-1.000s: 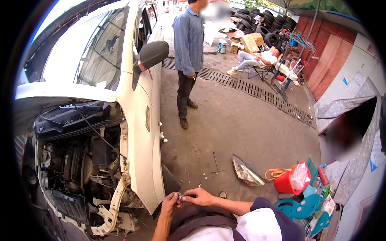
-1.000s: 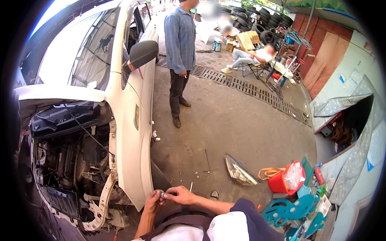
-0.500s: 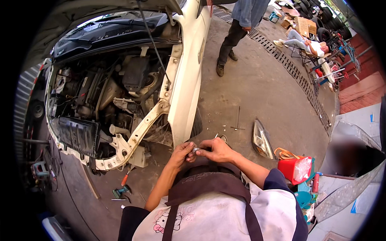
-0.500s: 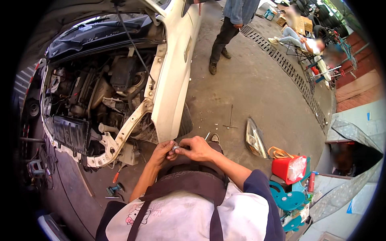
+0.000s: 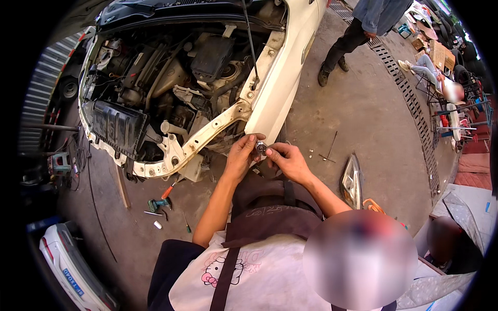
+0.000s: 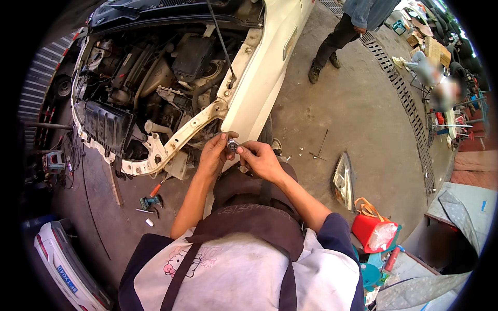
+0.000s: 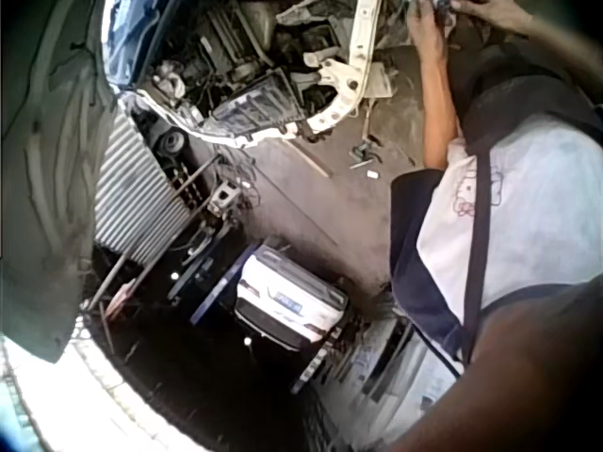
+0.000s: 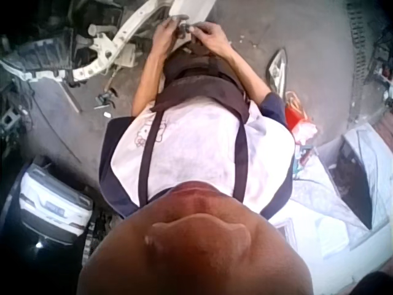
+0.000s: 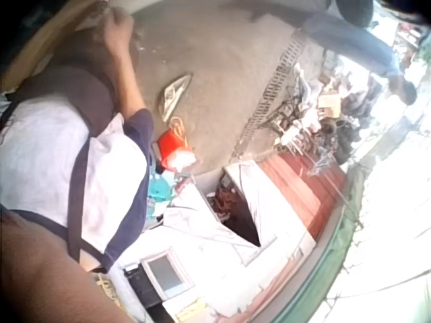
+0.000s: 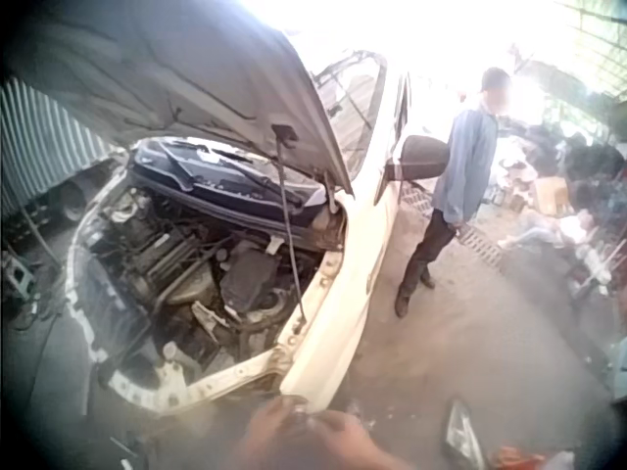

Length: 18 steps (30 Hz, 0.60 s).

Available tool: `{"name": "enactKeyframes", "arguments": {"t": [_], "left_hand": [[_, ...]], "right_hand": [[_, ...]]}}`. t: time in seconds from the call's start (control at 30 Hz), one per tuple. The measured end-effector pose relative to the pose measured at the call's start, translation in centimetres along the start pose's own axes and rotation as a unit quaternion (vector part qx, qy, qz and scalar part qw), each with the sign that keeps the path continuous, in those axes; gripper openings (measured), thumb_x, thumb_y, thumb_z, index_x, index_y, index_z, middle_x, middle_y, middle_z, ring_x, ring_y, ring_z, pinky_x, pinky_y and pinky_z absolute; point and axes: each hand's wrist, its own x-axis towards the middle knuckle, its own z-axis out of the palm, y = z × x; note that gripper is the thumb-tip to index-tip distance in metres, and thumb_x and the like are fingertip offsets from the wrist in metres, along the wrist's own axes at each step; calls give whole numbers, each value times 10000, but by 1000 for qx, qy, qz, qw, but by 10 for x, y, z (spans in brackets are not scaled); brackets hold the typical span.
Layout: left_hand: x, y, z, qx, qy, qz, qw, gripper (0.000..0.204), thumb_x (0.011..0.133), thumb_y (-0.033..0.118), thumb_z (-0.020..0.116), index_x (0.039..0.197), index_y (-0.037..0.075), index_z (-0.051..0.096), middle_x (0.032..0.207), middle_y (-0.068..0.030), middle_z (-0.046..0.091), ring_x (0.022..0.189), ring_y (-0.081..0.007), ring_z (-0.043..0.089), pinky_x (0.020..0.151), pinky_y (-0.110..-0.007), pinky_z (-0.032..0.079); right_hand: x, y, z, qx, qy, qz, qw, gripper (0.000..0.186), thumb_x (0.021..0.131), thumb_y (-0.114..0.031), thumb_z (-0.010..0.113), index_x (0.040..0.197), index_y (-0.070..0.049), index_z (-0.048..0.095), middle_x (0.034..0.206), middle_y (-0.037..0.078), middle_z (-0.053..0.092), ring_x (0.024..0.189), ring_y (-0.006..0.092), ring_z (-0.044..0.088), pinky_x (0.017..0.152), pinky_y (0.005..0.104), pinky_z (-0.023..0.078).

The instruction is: The person removes bolts from the front bumper of a white car using a socket wrench and a hammer. They then reposition and reattach the bumper, securing it with bolts.

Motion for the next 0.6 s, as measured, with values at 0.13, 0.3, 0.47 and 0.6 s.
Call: {"name": "enactKeyframes", "arguments": {"t": [0.13, 0.3, 0.47, 0.6], "left_hand": [[21, 24, 11, 156, 55, 87, 982, 543, 1037, 377, 575, 1370, -50, 548, 853, -17, 591, 729, -97, 545, 654, -251, 453], [69, 30, 3, 256, 120, 136, 949, 487, 1030, 330, 601, 1351, -35, 578, 895, -28, 640, 750, -92, 564, 625, -234, 439], [99, 32, 3, 248, 186, 129, 942, 391, 1014, 249, 638, 1279, -39, 628, 874, -22, 647, 740, -91, 569, 651, -247, 477], [111, 28, 1, 206, 229, 118, 944, 345, 997, 223, 667, 1222, -39, 660, 862, -24, 661, 752, -90, 575, 661, -236, 476]], "right_hand": [[43, -16, -7, -27, 22, -23, 999, 253, 985, -229, 663, 955, 16, 719, 689, 21, 645, 613, 91, 553, 572, 284, 458], [97, -20, -14, -20, 44, -2, 999, 222, 952, -184, 700, 910, 33, 721, 707, 42, 678, 625, 92, 584, 576, 282, 481], [138, -17, -22, -19, 50, 25, 998, 262, 903, -193, 735, 820, 55, 710, 660, 90, 694, 583, 146, 650, 553, 320, 508], [156, -21, -31, -30, 10, 48, 998, 312, 898, -220, 738, 757, 53, 687, 598, 101, 669, 530, 178, 660, 518, 342, 505]]}}
